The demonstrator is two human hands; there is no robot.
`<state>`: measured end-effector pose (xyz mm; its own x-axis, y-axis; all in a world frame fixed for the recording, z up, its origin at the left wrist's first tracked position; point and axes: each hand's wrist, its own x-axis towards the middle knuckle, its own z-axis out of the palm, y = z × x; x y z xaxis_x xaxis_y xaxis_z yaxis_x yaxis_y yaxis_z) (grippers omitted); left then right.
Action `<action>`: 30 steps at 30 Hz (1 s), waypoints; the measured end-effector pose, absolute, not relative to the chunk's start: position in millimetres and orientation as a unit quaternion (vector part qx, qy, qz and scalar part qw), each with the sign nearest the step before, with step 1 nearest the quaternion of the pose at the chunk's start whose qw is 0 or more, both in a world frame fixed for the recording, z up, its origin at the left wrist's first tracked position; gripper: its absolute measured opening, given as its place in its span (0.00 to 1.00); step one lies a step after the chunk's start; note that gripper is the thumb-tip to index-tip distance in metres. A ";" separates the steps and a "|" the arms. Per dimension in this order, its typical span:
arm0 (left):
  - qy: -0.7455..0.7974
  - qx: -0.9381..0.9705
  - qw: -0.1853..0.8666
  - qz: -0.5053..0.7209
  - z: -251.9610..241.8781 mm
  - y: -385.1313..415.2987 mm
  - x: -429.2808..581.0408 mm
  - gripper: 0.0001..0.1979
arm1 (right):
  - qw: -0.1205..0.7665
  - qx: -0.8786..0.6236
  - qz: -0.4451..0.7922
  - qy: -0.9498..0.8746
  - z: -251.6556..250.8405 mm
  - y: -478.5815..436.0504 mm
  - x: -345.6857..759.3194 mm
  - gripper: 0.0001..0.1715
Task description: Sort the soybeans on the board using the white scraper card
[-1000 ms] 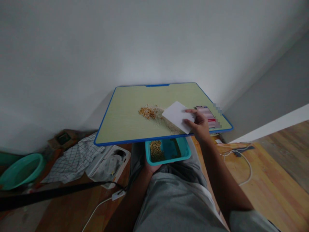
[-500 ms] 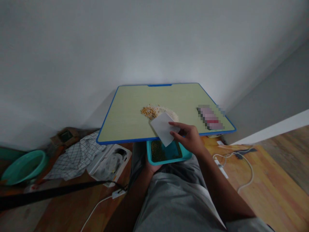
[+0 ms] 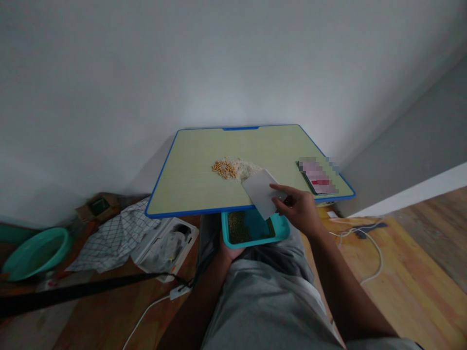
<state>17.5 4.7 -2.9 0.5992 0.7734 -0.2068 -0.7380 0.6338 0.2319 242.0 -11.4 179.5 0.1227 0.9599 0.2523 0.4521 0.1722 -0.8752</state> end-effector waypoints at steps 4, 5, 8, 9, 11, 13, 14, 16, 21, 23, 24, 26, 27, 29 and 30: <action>0.140 0.048 0.897 0.417 -6.6 1.8 10.8 0.29 | 0.467 -0.594 0.249 -0.606 178.6 -12.5 252.1 0.30; 0.138 0.046 0.897 0.418 -6.7 1.3 9.9 0.29 | 0.465 -0.596 0.246 -0.607 178.6 -12.3 254.2 0.30; 0.139 0.041 0.896 0.421 -5.3 0.4 9.4 0.29 | 0.461 -0.599 0.240 -0.609 177.8 -10.6 259.8 0.29; 0.142 0.039 0.895 0.421 -4.2 0.2 9.8 0.29 | 0.459 -0.600 0.238 -0.611 177.2 -9.8 261.4 0.29; 0.153 0.032 0.892 0.424 -1.2 -0.4 10.9 0.29 | 0.459 -0.599 0.236 -0.612 175.9 -8.2 264.0 0.28; 0.166 0.026 0.889 0.427 3.1 -1.1 12.2 0.28 | 0.462 -0.597 0.234 -0.612 175.3 -6.5 265.9 0.27; 0.171 0.025 0.887 0.427 5.4 -1.4 12.8 0.28 | 0.464 -0.595 0.236 -0.612 175.5 -5.8 266.4 0.27; 0.180 0.024 0.886 0.427 9.6 -1.7 13.6 0.28 | 0.467 -0.592 0.245 -0.610 176.6 -4.9 266.9 0.28; 0.202 0.010 0.885 0.420 9.5 -0.9 13.5 0.26 | 0.492 -0.580 0.261 -0.595 179.5 -5.0 268.2 0.26; 0.193 0.016 0.891 0.412 5.7 -0.6 13.1 0.27 | 0.545 -0.562 0.235 -0.576 180.7 -3.0 270.0 0.23; 0.185 0.022 0.893 0.410 3.9 -0.4 13.0 0.28 | 0.581 -0.550 0.213 -0.562 181.6 -0.6 271.2 0.20; 0.172 0.031 0.895 0.410 1.1 -0.4 12.9 0.29 | 0.652 -0.524 0.159 -0.525 184.1 7.7 274.1 0.16; 0.168 0.034 0.895 0.411 0.2 -0.4 12.9 0.29 | 0.674 -0.515 0.145 -0.510 185.4 13.9 275.5 0.15; 0.166 0.037 0.895 0.411 -0.8 -0.5 12.9 0.29 | 0.687 -0.510 0.158 -0.493 186.7 30.7 277.6 0.17; 0.167 0.038 0.896 0.410 -1.3 -0.4 12.9 0.29 | 0.694 -0.505 0.174 -0.482 186.2 41.0 277.9 0.18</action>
<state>12.9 -0.4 -1.3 0.6077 0.7478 -0.2675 -0.7221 0.6604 0.2059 277.9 41.0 186.2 0.4746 0.7286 0.4938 0.2461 0.4288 -0.8693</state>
